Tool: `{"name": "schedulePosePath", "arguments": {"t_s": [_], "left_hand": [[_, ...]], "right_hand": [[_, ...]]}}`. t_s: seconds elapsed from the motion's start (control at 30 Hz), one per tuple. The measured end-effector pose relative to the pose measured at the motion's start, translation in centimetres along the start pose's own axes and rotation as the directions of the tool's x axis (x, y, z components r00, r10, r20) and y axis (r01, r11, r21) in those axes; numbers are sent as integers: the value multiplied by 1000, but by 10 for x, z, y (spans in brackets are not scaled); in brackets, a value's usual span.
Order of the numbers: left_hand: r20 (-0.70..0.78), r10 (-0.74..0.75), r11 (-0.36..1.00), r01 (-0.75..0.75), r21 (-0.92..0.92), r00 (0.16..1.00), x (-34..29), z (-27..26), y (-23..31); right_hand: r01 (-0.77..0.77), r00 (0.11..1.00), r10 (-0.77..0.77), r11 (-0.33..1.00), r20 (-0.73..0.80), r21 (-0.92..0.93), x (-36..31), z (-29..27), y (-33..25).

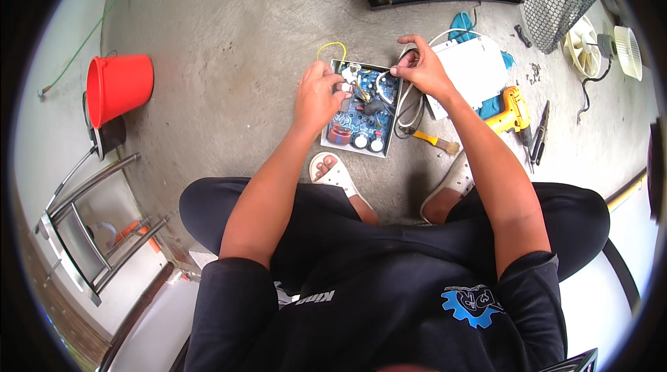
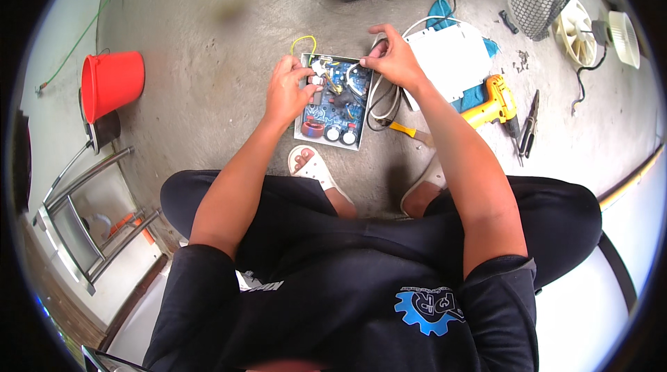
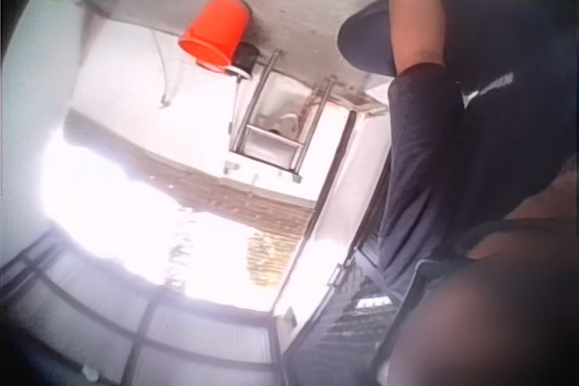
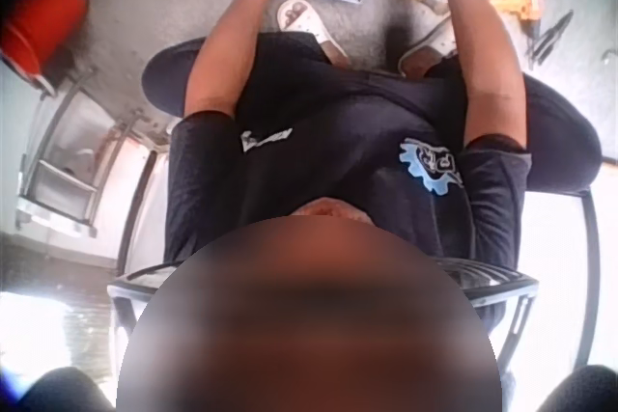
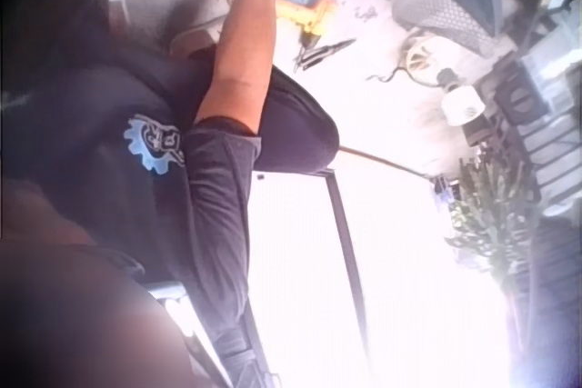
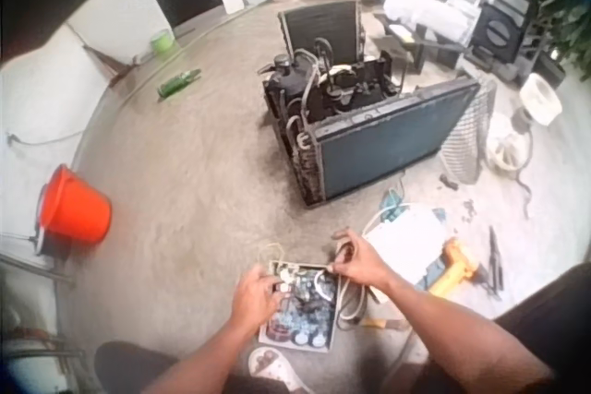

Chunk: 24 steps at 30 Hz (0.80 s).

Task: The person cleans a circuit board with a brush, places it into a metal enclosure, connects wires, and secures the board with screws using a power drill. The person works on the floor with tools and components nearby.

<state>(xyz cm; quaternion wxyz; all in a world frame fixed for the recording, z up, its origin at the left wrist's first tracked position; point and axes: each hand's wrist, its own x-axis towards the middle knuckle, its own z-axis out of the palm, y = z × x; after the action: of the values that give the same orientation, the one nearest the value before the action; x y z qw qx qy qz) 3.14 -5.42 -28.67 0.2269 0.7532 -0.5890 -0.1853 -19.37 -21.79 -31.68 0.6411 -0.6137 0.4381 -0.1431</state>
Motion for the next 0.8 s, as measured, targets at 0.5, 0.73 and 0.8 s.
{"name": "schedulePosePath", "arguments": {"t_s": [0.5, 0.73, 0.8], "left_hand": [[11, -24, 969, 26, -247, 1000, -6, 4, -14], [72, -92, 996, 93, -16, 993, 7, 2, -6], [79, -155, 985, 160, -63, 985, 10, 2, -5]], "right_hand": [[-31, 999, 32, 998, 33, -56, 6, -4, -1], [-95, 995, 95, 995, -2, -43, 10, -13, 7], [-125, 992, 126, 992, -23, 31, 11, -17, 9]]}}
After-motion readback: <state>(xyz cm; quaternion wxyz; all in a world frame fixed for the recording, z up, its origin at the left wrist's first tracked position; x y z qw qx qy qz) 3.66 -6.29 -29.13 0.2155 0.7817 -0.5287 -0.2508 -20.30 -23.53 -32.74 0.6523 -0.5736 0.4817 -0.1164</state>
